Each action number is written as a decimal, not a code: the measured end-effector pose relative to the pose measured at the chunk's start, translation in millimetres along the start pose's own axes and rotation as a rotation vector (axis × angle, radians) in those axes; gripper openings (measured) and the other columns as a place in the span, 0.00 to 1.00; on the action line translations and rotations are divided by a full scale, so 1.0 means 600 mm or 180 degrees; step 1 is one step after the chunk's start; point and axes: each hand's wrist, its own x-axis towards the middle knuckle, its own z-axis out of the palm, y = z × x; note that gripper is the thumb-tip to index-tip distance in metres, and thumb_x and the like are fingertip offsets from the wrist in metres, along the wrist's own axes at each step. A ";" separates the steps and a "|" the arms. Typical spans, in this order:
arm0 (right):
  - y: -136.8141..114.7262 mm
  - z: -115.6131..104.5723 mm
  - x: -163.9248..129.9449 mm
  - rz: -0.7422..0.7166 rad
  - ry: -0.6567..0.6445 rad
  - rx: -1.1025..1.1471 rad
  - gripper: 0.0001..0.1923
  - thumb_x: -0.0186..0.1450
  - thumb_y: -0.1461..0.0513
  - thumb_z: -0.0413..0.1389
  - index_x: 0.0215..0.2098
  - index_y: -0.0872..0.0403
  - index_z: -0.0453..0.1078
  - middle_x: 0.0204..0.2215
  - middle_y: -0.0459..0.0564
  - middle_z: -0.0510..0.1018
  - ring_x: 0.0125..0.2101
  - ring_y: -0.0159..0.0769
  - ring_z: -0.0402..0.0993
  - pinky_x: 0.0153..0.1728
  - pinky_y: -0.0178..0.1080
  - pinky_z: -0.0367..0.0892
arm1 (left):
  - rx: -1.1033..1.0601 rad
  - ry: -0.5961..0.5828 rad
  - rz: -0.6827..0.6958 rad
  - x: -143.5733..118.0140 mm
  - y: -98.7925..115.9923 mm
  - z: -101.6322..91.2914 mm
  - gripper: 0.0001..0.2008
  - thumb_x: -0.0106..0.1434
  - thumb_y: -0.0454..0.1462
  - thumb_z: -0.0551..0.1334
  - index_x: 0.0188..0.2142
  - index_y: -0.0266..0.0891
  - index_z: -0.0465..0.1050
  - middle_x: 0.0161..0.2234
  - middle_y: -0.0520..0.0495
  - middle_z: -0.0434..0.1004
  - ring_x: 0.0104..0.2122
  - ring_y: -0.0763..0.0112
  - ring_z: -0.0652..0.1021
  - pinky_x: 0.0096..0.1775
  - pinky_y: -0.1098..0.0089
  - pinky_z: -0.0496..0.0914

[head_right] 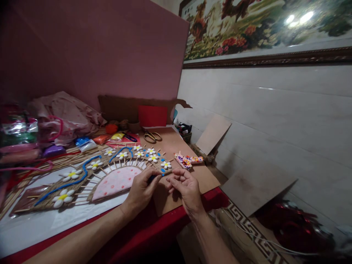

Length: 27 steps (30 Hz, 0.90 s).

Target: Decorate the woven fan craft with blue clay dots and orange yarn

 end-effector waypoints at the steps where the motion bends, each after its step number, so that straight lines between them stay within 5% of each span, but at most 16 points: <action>1: 0.000 0.000 0.000 0.0007 0.0002 0.0001 0.19 0.50 0.62 0.67 0.37 0.57 0.68 0.25 0.47 0.78 0.21 0.29 0.73 0.20 0.29 0.68 | 0.0023 -0.0027 0.0038 0.000 0.000 0.000 0.05 0.61 0.31 0.57 0.32 0.37 0.72 0.29 0.46 0.73 0.31 0.68 0.72 0.34 0.70 0.64; 5: -0.001 0.000 -0.001 0.0029 -0.0073 -0.0025 0.19 0.49 0.61 0.68 0.37 0.57 0.69 0.23 0.45 0.77 0.22 0.30 0.74 0.21 0.30 0.68 | 0.0125 -0.0296 0.0153 -0.002 -0.001 0.003 0.07 0.62 0.31 0.56 0.32 0.38 0.72 0.29 0.47 0.72 0.30 0.69 0.72 0.33 0.71 0.64; 11: -0.002 0.000 0.000 0.0026 -0.0014 0.0026 0.19 0.50 0.61 0.67 0.36 0.57 0.68 0.26 0.49 0.79 0.23 0.31 0.74 0.20 0.31 0.69 | 0.0006 0.0113 0.0194 0.000 -0.004 0.001 0.06 0.62 0.31 0.56 0.32 0.39 0.72 0.29 0.47 0.73 0.30 0.69 0.72 0.33 0.71 0.65; 16: 0.000 0.000 0.000 0.0023 -0.0104 -0.0006 0.18 0.50 0.61 0.67 0.37 0.56 0.69 0.24 0.46 0.78 0.23 0.30 0.74 0.21 0.30 0.69 | -0.0063 -0.0231 0.0142 -0.003 -0.002 0.004 0.07 0.61 0.31 0.57 0.34 0.40 0.74 0.29 0.47 0.73 0.31 0.69 0.73 0.33 0.71 0.65; 22: -0.001 -0.001 -0.002 0.0016 -0.0121 -0.0022 0.17 0.51 0.60 0.66 0.37 0.56 0.69 0.28 0.50 0.80 0.24 0.31 0.75 0.22 0.31 0.70 | -0.0342 0.0330 0.0030 0.004 -0.005 0.000 0.06 0.59 0.31 0.59 0.30 0.39 0.75 0.27 0.47 0.74 0.29 0.69 0.73 0.33 0.71 0.66; 27: 0.000 -0.001 -0.002 0.0016 -0.0152 -0.0060 0.17 0.52 0.61 0.66 0.37 0.57 0.70 0.25 0.47 0.79 0.23 0.30 0.74 0.21 0.30 0.69 | -0.0431 -0.0153 0.0173 0.000 -0.007 0.002 0.08 0.60 0.32 0.58 0.32 0.40 0.78 0.27 0.47 0.73 0.28 0.71 0.72 0.30 0.73 0.65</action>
